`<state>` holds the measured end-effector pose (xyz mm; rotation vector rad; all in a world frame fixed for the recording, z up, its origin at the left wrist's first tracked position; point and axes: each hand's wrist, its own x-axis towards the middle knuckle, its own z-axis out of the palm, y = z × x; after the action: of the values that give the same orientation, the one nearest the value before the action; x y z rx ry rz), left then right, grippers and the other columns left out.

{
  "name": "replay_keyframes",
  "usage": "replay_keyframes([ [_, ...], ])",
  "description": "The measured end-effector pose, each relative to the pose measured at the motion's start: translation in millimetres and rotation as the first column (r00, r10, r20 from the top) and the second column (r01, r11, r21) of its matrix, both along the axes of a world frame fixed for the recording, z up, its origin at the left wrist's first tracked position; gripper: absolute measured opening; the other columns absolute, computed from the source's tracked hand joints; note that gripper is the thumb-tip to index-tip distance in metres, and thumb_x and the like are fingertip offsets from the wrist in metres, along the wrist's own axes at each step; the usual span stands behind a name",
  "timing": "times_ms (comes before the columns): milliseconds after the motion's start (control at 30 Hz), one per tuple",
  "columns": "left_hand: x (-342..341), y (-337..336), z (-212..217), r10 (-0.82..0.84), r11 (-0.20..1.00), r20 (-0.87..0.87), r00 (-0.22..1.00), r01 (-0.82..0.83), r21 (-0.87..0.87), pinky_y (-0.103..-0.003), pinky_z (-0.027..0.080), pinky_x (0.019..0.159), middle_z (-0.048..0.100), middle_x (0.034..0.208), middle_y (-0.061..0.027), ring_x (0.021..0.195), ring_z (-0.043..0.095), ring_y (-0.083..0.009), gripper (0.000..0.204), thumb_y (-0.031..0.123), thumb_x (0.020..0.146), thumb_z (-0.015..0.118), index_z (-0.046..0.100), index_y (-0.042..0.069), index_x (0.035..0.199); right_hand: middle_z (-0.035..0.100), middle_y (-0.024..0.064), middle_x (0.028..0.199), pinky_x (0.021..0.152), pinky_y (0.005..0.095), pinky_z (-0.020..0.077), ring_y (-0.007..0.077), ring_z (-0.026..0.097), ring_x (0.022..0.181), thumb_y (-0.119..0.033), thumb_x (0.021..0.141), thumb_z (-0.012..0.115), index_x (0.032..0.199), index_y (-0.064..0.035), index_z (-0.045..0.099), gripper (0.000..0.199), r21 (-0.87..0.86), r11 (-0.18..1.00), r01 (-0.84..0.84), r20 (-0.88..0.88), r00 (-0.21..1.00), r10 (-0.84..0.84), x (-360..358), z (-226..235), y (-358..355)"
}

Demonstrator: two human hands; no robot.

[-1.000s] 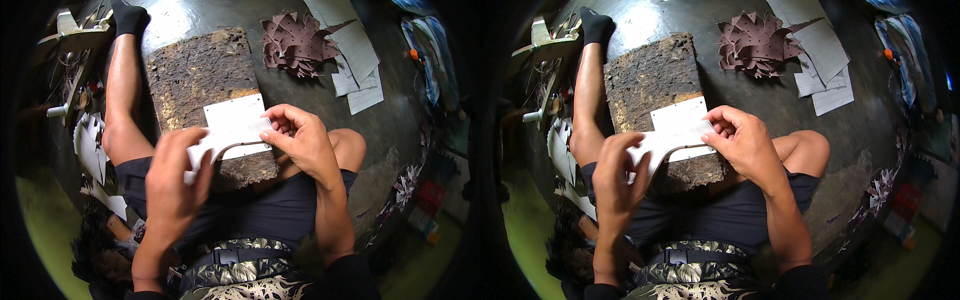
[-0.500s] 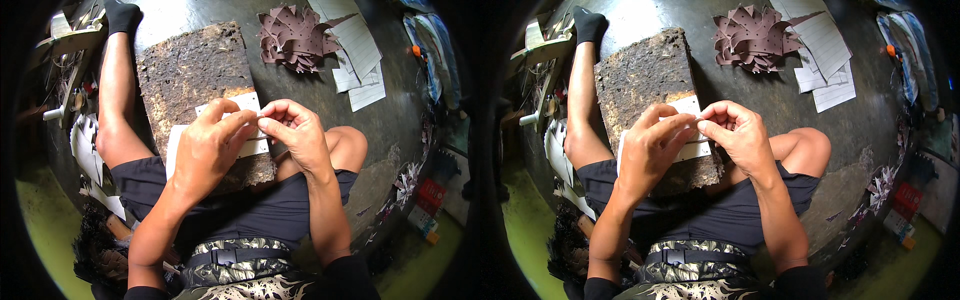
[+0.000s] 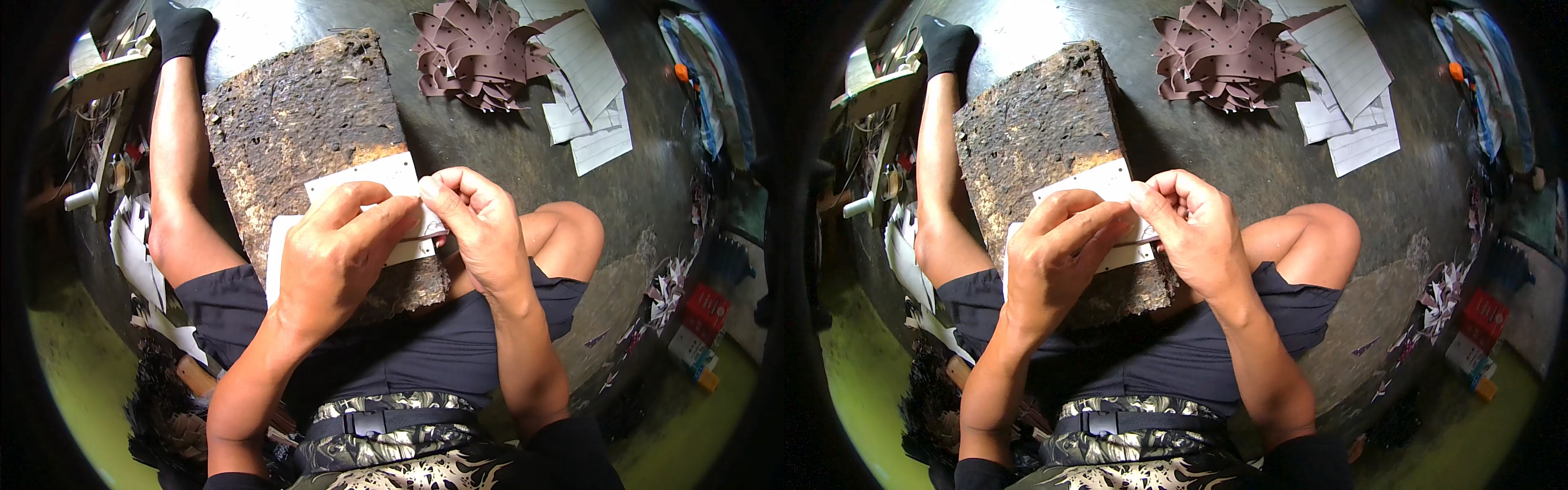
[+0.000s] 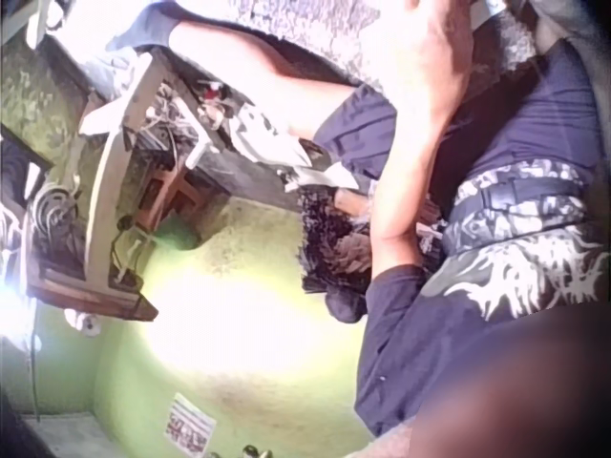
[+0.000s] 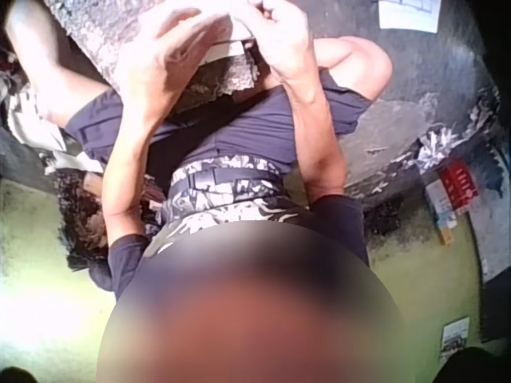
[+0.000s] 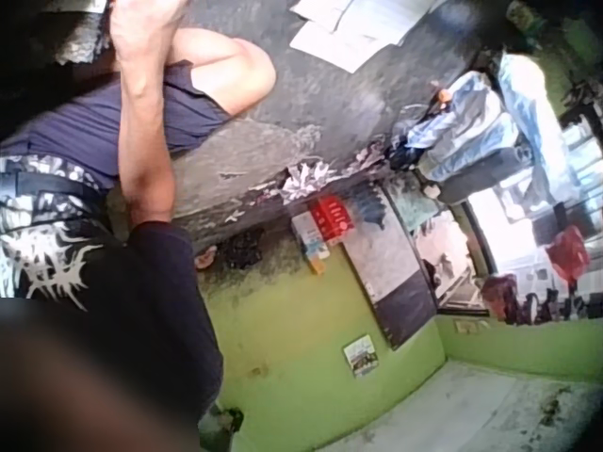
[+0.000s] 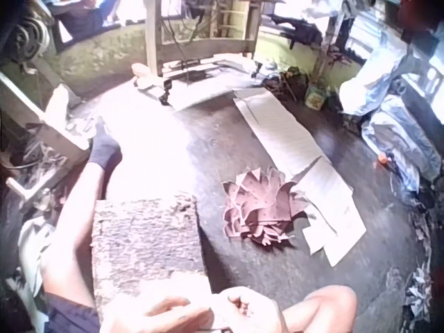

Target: The person sits on the floor and repeatedly peels a thin white paper layer from a small square sheet. The peeled layers are placed on a nearby pile. The person continues this peeling process throughout the clip.

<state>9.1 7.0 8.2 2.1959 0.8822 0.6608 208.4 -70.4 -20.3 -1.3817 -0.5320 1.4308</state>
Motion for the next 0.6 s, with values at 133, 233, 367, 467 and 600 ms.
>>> replay_keyframes([
  [133,-0.6,-1.9,-3.1,-0.005,1.000,0.004,1.000,0.005,0.020,-0.040,0.063,0.072,0.077,0.110,-0.0083,0.083,0.078,-0.0248,0.029,0.006,0.094,0.090,0.086,0.009,0.123,0.072,-0.0050,0.094,0.069,0.0204,0.0500,0.0003,0.060,0.080,-0.020,0.115,0.077,0.115,-0.0005,0.079,0.019,-0.014,0.999,0.041,0.070,0.997,-0.040,-7.1,-0.7,0.9],
  [233,-1.2,-1.9,-4.7,-0.008,1.000,0.014,1.000,0.008,0.026,-0.039,0.062,0.071,0.077,0.110,-0.0077,0.081,0.077,-0.0231,0.031,0.006,0.093,0.091,0.086,0.009,0.123,0.067,-0.0073,0.085,0.062,0.0207,0.0446,-0.0015,0.054,0.073,-0.020,0.114,0.080,0.108,0.0000,0.079,0.021,-0.035,0.996,0.078,0.104,0.992,-0.074,-10.0,0.5,0.1],
  [367,-0.5,-2.3,-4.8,-0.018,0.999,0.008,1.000,0.017,0.045,-0.038,0.062,0.071,0.076,0.110,-0.0074,0.081,0.075,-0.0231,0.034,0.005,0.092,0.090,0.086,0.008,0.125,0.066,-0.0072,0.083,0.063,0.0226,0.0461,-0.0004,0.054,0.074,-0.020,0.115,0.079,0.108,0.0004,0.079,0.022,0.038,0.998,0.048,0.241,0.969,-0.055,-10.5,0.3,1.3],
  [467,-1.0,-3.8,-2.6,-0.026,0.997,-0.019,0.999,0.027,0.073,-0.039,0.061,0.071,0.076,0.110,-0.0069,0.081,0.074,-0.0225,0.036,0.004,0.091,0.090,0.085,0.008,0.127,0.066,-0.0069,0.082,0.063,0.0235,0.0468,0.0008,0.054,0.075,-0.020,0.116,0.078,0.108,0.0011,0.078,0.022,0.093,0.995,0.025,0.315,0.948,-0.053,-10.2,-0.2,2.2],
  [600,0.9,-4.1,-1.3,-0.028,0.994,-0.036,0.999,0.031,0.108,-0.039,0.061,0.070,0.075,0.111,-0.0057,0.080,0.072,-0.0221,0.037,0.005,0.091,0.090,0.085,0.009,0.127,0.065,-0.0053,0.082,0.064,0.0256,0.0464,0.0025,0.054,0.075,-0.021,0.117,0.076,0.109,0.0017,0.076,0.024,0.081,0.997,-0.018,0.325,0.945,-0.009,-6.3,-2.6,1.4],
])
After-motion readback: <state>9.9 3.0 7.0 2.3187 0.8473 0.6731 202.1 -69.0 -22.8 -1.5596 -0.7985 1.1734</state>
